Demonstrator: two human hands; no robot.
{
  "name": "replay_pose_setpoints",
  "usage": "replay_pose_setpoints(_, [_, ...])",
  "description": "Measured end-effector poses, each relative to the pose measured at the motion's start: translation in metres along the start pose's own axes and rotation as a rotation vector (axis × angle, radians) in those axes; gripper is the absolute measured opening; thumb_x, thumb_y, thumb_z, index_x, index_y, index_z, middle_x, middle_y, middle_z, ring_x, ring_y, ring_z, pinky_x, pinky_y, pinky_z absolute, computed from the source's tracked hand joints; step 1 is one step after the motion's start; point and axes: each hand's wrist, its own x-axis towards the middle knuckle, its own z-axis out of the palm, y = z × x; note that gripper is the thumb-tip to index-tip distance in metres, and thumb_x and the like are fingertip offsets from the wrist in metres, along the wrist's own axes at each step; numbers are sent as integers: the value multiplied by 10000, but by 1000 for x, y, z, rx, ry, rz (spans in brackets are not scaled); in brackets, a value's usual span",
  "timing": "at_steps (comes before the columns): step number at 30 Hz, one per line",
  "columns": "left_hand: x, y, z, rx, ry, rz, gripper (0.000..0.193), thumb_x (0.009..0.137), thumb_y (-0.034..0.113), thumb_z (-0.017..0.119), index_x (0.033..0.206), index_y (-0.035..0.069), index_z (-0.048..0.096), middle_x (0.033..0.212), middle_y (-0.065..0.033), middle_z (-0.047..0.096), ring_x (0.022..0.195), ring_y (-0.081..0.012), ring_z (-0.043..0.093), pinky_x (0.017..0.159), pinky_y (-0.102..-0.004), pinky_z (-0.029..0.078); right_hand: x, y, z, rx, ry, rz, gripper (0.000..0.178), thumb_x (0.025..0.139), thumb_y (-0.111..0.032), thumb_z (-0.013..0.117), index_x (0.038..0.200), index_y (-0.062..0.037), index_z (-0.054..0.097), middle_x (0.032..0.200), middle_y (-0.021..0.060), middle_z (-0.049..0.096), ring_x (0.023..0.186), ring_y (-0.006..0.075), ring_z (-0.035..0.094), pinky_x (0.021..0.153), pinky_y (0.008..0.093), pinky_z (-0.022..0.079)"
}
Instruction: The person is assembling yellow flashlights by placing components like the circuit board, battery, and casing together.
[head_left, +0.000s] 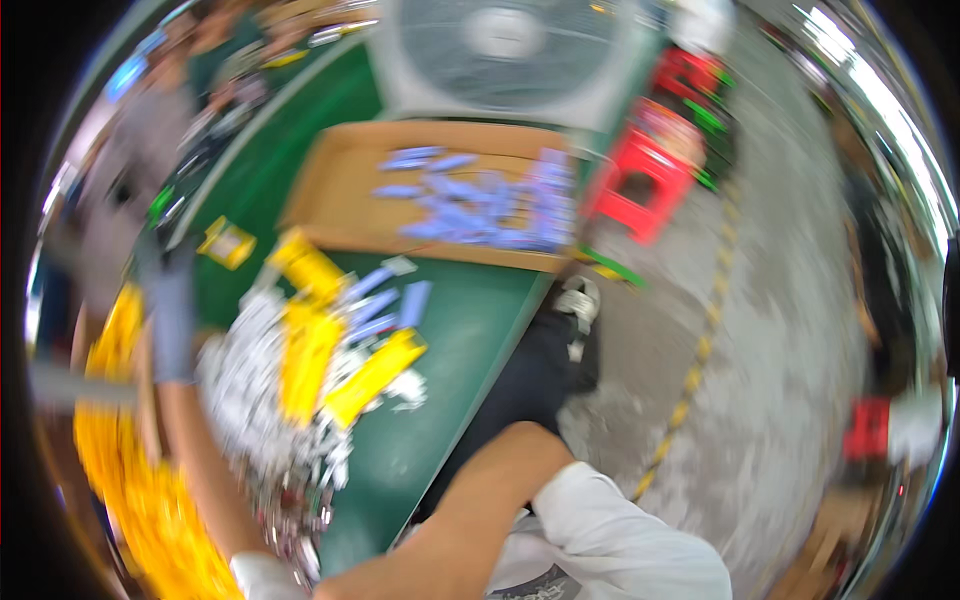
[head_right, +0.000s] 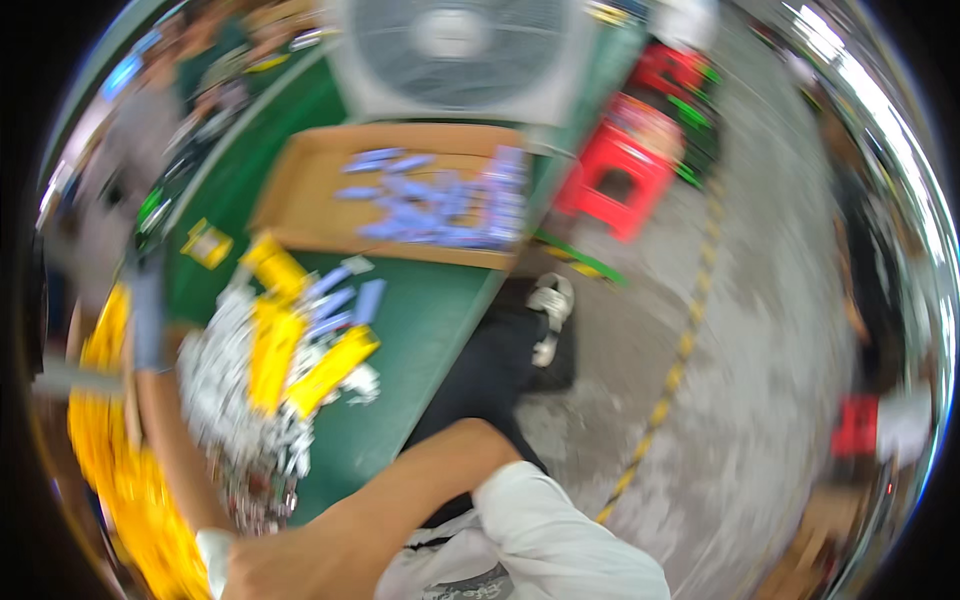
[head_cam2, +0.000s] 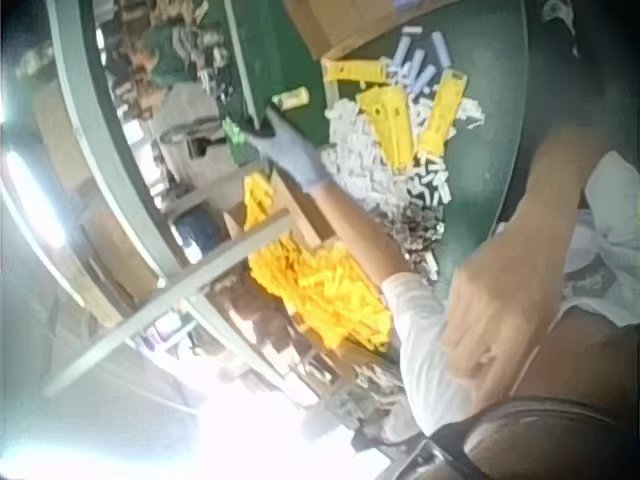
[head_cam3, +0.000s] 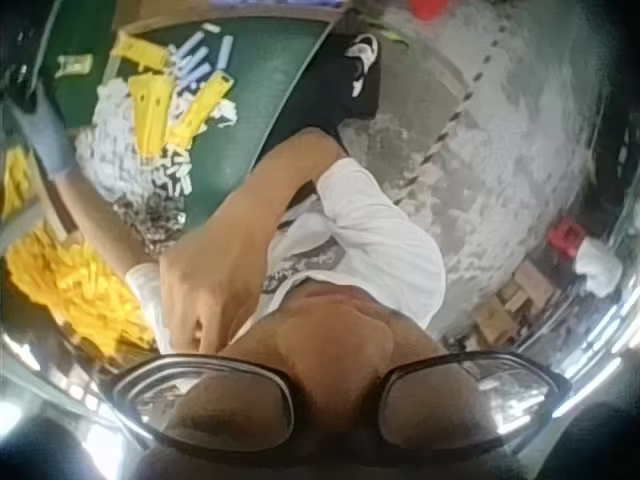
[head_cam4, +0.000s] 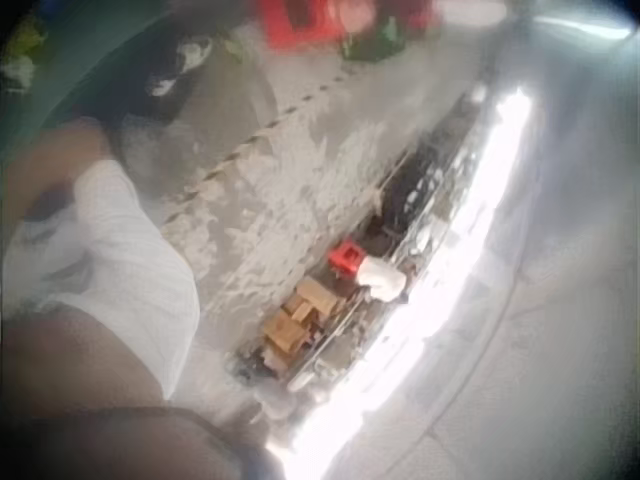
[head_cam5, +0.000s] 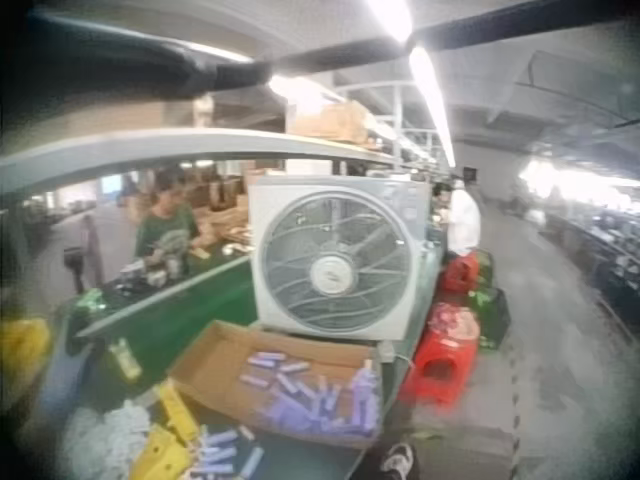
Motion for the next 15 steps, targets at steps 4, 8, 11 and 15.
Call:
replay_pose_setpoints(4, [-147, 158, -65, 492, -204, 9, 497, 832, 249, 665, 1268, 64, 515, 1140, -181, 591, 1005, -349, 597, 861, -409, 479, 27, -31, 25, 505, -131, -105, 310, 840, -62, 568, 1135, -30, 657, 728, 43, 587, 614, 191, 592, 498, 294, 475])
replay_pose_setpoints(8, [-203, 163, -48, 581, -281, -99, 476, 818, 287, 663, 1224, 69, 541, 1136, -186, 583, 1009, -370, 573, 881, -428, 462, -1, -51, 0, 787, 380, 196, 438, 1012, -319, 415, 932, 21, 679, 780, 129, 626, 612, 181, 550, 530, 295, 483])
replay_pose_setpoints(11, [-214, 146, -40, 720, -280, -219, 483, 801, 306, 676, 1211, 80, 559, 1127, -171, 581, 1023, -348, 568, 887, -432, 454, 8, -67, 8, 925, 444, 228, 334, 999, -329, 434, 897, -77, 629, 865, 69, 589, 724, 221, 550, 647, 322, 479])
replay_pose_setpoints(15, [-224, 120, -18, 728, -254, -245, 524, 783, 259, 697, 1258, 102, 539, 1116, -152, 597, 1012, -340, 578, 890, -428, 456, -14, -95, 7, 740, 412, 335, 257, 980, -340, 462, 955, -130, 610, 996, 18, 581, 857, 229, 561, 719, 341, 453])
